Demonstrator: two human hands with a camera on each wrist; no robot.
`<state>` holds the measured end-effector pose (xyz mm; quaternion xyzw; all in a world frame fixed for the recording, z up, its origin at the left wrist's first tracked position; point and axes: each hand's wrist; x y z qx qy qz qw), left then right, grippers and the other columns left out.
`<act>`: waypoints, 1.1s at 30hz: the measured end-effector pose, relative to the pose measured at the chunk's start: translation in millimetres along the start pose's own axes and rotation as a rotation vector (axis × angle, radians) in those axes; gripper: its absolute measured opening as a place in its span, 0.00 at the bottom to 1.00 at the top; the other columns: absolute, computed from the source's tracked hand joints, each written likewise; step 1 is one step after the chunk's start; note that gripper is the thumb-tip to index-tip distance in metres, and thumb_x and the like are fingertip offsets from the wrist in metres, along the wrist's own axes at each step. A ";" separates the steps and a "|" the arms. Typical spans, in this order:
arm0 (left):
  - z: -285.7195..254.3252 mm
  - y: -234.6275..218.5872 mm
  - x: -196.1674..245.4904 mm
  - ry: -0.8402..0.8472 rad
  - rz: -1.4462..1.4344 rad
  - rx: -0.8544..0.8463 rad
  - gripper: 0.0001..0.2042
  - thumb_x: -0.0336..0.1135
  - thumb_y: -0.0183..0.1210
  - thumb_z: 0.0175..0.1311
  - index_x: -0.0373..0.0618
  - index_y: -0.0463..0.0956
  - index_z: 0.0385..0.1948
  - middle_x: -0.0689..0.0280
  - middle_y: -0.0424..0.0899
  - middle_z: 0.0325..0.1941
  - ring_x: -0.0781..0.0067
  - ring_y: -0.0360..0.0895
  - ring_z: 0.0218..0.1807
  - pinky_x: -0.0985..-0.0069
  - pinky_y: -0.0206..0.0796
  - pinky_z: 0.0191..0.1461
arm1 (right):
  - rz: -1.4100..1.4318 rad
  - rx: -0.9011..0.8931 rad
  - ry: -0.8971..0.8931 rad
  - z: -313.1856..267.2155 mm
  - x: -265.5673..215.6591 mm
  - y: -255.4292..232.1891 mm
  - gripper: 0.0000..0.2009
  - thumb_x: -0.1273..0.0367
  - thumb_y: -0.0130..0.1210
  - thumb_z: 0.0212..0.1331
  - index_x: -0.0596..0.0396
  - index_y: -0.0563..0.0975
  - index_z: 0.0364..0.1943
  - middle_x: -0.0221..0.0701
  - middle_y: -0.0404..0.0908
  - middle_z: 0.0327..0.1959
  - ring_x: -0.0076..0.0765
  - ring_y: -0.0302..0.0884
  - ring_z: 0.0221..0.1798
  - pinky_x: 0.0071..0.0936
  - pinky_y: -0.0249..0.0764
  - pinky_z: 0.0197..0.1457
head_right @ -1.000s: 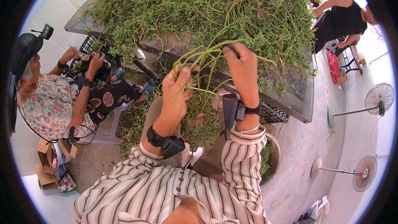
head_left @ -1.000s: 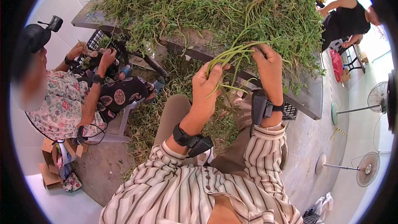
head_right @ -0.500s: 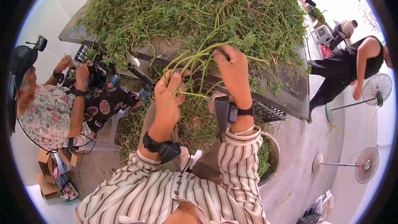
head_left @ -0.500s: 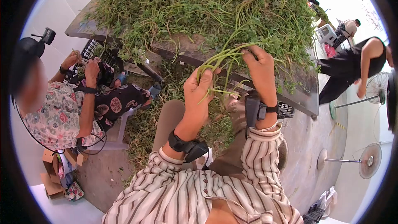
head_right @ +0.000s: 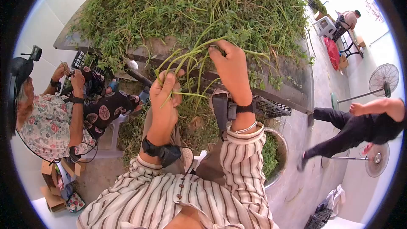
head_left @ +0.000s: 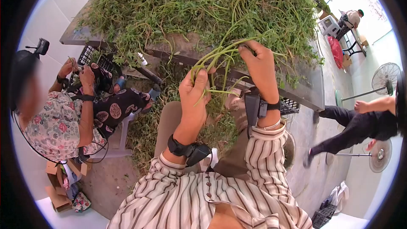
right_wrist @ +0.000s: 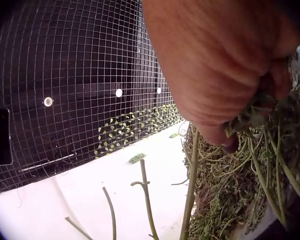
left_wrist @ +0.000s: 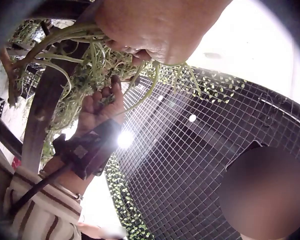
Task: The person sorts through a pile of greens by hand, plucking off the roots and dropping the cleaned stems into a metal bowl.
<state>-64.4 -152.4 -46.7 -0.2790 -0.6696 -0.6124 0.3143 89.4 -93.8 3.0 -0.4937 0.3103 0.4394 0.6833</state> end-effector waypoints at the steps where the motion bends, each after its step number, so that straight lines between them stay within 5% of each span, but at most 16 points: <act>1: 0.4 -0.5 -0.5 0.005 0.001 -0.005 0.09 0.37 0.52 0.64 0.40 0.71 0.35 0.70 0.73 0.26 0.91 0.56 0.15 0.89 0.45 0.14 | -0.014 -0.011 0.002 0.7 0.1 -0.8 0.10 0.71 0.50 0.53 0.65 0.75 0.36 0.29 0.78 0.27 0.19 0.67 0.31 0.20 0.65 0.38; 7: 0.3 2.1 2.1 0.003 0.000 0.018 0.11 0.37 0.52 0.63 0.37 0.71 0.37 0.74 0.67 0.19 0.91 0.54 0.14 0.90 0.44 0.15 | -0.060 0.022 -0.022 0.5 0.4 0.1 0.11 0.71 0.51 0.50 0.65 0.75 0.35 0.37 0.73 0.21 0.23 0.61 0.24 0.24 0.63 0.29; 16: -0.5 -0.8 -1.2 0.005 0.008 -0.008 0.14 0.39 0.53 0.63 0.35 0.71 0.38 0.75 0.64 0.17 0.90 0.53 0.13 0.89 0.43 0.14 | -0.162 0.099 -0.135 3.4 3.8 -1.2 0.09 0.72 0.51 0.48 0.64 0.75 0.32 0.44 0.74 0.23 0.40 0.67 0.22 0.29 0.65 0.30; 33: 1.2 2.4 0.5 0.001 0.028 -0.019 0.15 0.40 0.53 0.63 0.34 0.70 0.39 0.77 0.62 0.15 0.92 0.52 0.13 0.89 0.43 0.15 | -0.122 0.161 -0.128 2.4 -1.3 2.0 0.09 0.72 0.50 0.48 0.63 0.76 0.32 0.43 0.77 0.26 0.39 0.73 0.26 0.27 0.68 0.35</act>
Point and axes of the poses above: each hand's wrist, its own z-axis towards the middle knuckle, its own y-axis out of the palm, x = y × z
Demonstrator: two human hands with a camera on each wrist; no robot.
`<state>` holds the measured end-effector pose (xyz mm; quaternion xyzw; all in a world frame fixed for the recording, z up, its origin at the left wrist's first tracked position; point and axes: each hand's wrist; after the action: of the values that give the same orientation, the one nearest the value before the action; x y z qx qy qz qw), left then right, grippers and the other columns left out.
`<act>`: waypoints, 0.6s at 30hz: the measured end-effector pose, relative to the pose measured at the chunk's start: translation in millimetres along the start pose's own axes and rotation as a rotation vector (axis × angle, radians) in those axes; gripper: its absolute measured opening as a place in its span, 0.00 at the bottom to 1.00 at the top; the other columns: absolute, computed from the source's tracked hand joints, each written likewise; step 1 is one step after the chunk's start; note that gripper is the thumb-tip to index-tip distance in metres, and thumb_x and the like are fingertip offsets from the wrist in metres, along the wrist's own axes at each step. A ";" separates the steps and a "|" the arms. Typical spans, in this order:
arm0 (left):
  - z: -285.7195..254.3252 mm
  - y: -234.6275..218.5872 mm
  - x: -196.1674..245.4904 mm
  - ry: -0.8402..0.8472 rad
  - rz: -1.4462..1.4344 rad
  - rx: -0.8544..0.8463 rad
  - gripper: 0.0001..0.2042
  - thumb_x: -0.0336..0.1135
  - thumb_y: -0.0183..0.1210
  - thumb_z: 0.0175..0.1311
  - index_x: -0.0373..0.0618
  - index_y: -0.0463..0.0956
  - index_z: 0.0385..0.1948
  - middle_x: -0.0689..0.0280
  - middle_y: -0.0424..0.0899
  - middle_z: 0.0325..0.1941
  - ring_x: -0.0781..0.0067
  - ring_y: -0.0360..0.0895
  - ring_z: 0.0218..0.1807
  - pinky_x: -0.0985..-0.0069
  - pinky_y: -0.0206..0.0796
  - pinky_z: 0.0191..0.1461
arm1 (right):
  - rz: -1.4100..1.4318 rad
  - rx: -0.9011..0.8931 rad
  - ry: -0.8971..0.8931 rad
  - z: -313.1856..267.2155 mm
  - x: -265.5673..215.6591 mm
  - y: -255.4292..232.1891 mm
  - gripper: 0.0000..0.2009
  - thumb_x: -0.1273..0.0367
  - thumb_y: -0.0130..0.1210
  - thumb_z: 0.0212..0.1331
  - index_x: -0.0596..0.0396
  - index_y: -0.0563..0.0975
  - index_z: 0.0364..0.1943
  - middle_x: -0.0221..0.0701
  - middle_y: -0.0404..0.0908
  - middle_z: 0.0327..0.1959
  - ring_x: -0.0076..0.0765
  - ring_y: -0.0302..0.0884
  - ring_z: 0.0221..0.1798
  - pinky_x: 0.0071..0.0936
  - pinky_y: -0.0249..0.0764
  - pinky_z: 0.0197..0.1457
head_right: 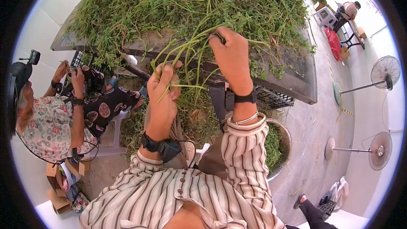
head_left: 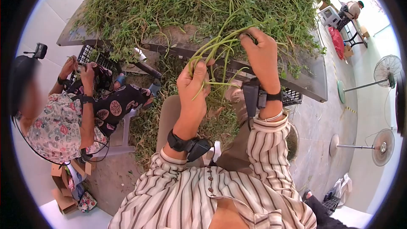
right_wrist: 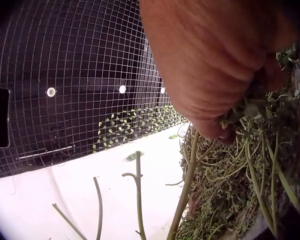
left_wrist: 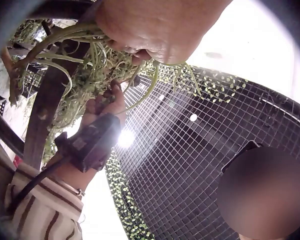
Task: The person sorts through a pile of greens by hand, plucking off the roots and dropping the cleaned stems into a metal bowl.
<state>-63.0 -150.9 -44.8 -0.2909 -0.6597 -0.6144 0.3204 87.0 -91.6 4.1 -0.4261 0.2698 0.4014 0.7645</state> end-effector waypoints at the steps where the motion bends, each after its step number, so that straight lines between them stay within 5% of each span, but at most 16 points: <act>1: 0.3 0.1 -0.2 0.001 0.003 -0.002 0.15 0.40 0.53 0.63 0.34 0.70 0.39 0.77 0.61 0.15 0.92 0.52 0.13 0.89 0.43 0.15 | -0.003 -0.004 0.007 0.1 -0.7 -0.4 0.09 0.72 0.50 0.48 0.63 0.76 0.32 0.43 0.77 0.26 0.39 0.73 0.26 0.27 0.68 0.35; 18: 0.6 2.1 -1.3 0.007 -0.005 0.013 0.13 0.39 0.52 0.64 0.35 0.71 0.38 0.77 0.62 0.15 0.92 0.52 0.13 0.90 0.43 0.15 | -0.015 -0.014 0.031 -0.5 -2.6 -1.9 0.09 0.72 0.50 0.49 0.64 0.76 0.32 0.42 0.77 0.26 0.38 0.72 0.26 0.27 0.67 0.35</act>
<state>-60.5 -150.2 -44.5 -0.2851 -0.6633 -0.6118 0.3233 87.2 -93.6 6.6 -0.4396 0.2757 0.3911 0.7602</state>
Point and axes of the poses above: each hand's wrist, its own z-axis towards the middle knuckle, its own y-axis out of the palm, x = y × z
